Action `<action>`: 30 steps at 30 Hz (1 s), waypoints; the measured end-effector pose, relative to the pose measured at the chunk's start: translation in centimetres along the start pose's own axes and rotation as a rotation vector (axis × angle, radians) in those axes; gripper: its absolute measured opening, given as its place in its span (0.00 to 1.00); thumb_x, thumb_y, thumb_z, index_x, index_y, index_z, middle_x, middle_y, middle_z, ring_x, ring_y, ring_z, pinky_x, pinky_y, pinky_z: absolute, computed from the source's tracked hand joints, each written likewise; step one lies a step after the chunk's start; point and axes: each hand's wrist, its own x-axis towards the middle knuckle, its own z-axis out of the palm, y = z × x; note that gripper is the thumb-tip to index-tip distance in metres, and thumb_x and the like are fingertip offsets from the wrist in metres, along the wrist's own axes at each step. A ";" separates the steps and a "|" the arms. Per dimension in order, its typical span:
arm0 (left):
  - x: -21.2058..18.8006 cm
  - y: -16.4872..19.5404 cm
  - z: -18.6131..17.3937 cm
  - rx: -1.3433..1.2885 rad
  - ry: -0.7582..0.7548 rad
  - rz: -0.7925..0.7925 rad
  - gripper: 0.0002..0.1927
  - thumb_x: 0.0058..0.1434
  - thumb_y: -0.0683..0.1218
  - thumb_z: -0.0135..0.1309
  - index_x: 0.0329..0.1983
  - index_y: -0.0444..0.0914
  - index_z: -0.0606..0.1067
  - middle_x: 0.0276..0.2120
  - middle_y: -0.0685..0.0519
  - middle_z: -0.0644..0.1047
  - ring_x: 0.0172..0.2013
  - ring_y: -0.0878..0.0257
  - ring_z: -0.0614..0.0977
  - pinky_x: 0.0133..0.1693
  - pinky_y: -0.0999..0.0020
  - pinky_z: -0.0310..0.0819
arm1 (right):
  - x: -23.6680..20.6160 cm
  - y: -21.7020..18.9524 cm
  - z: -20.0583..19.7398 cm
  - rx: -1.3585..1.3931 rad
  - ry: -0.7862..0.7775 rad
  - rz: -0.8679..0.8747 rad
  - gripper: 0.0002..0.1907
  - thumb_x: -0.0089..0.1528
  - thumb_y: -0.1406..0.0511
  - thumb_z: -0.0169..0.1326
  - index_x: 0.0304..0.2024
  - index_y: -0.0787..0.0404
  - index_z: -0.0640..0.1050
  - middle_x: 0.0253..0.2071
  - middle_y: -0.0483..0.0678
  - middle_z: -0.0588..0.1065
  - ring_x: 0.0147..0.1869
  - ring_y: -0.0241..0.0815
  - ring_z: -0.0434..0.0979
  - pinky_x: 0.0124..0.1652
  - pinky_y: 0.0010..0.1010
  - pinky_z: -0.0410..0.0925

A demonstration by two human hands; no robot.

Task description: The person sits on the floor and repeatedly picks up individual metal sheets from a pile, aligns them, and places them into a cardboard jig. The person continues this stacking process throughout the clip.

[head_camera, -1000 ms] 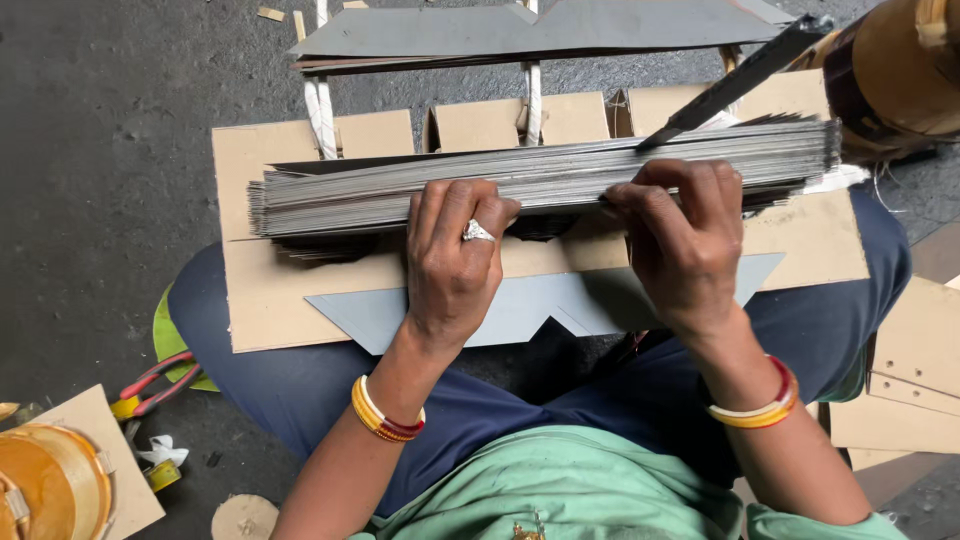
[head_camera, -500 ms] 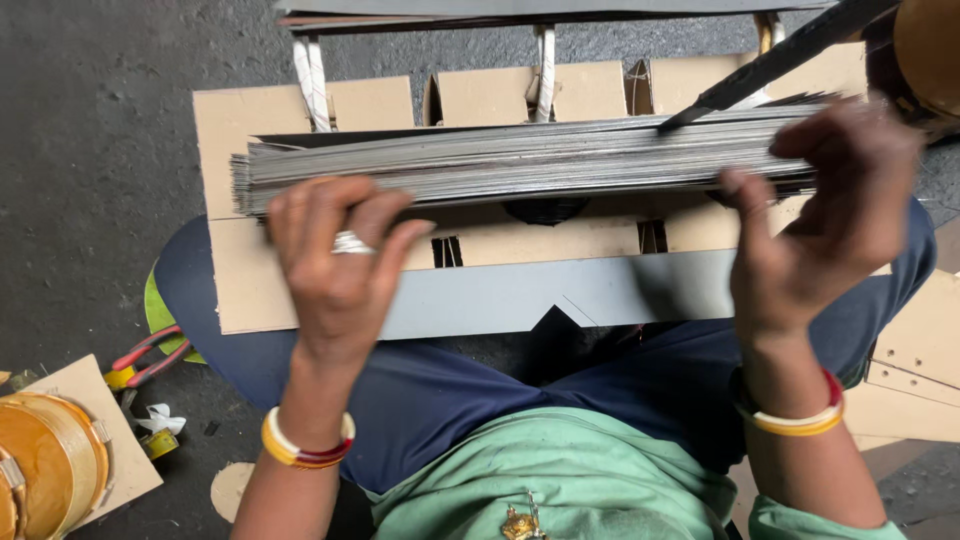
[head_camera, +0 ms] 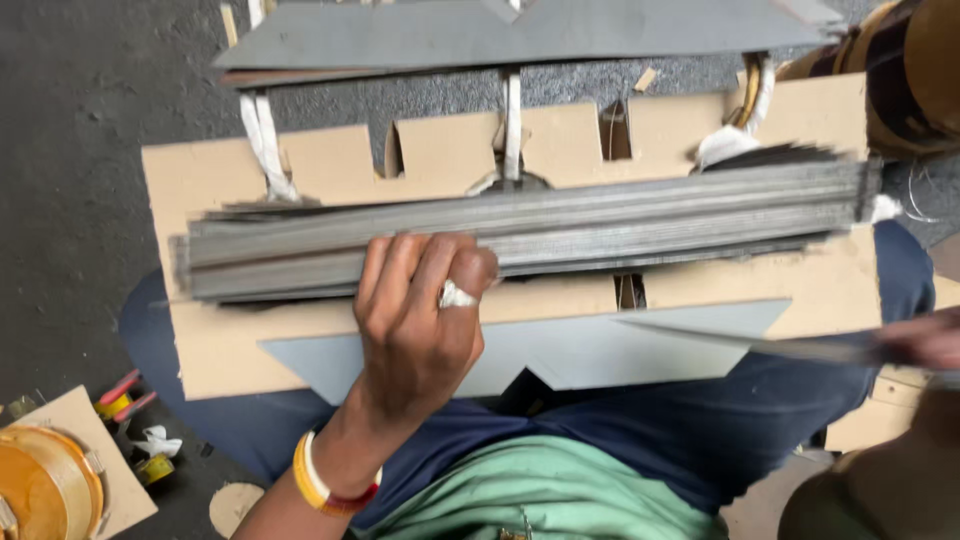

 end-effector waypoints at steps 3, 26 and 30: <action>0.5 0.0 -0.1 -0.017 -0.063 -0.050 0.08 0.58 0.30 0.56 0.35 0.34 0.71 0.37 0.50 0.74 0.37 0.54 0.76 0.39 0.58 0.69 | -1.0 2.6 0.8 0.089 -0.035 0.049 0.07 0.73 0.73 0.56 0.46 0.65 0.69 0.40 0.60 0.79 0.48 0.55 0.84 0.55 0.49 0.76; 0.0 -0.2 0.6 -0.008 -0.077 -0.117 0.13 0.57 0.31 0.58 0.36 0.38 0.68 0.35 0.52 0.72 0.36 0.57 0.76 0.37 0.60 0.69 | 1.8 3.6 3.5 0.036 -0.083 0.076 0.08 0.69 0.74 0.57 0.48 0.69 0.71 0.35 0.61 0.77 0.47 0.57 0.85 0.53 0.50 0.76; 0.0 -0.2 0.7 -0.019 -0.069 -0.122 0.13 0.55 0.31 0.58 0.35 0.38 0.69 0.35 0.52 0.72 0.37 0.58 0.77 0.38 0.61 0.70 | 2.3 2.9 3.6 -0.176 -0.073 0.168 0.08 0.57 0.74 0.53 0.39 0.73 0.72 0.35 0.66 0.78 0.45 0.63 0.85 0.37 0.47 0.81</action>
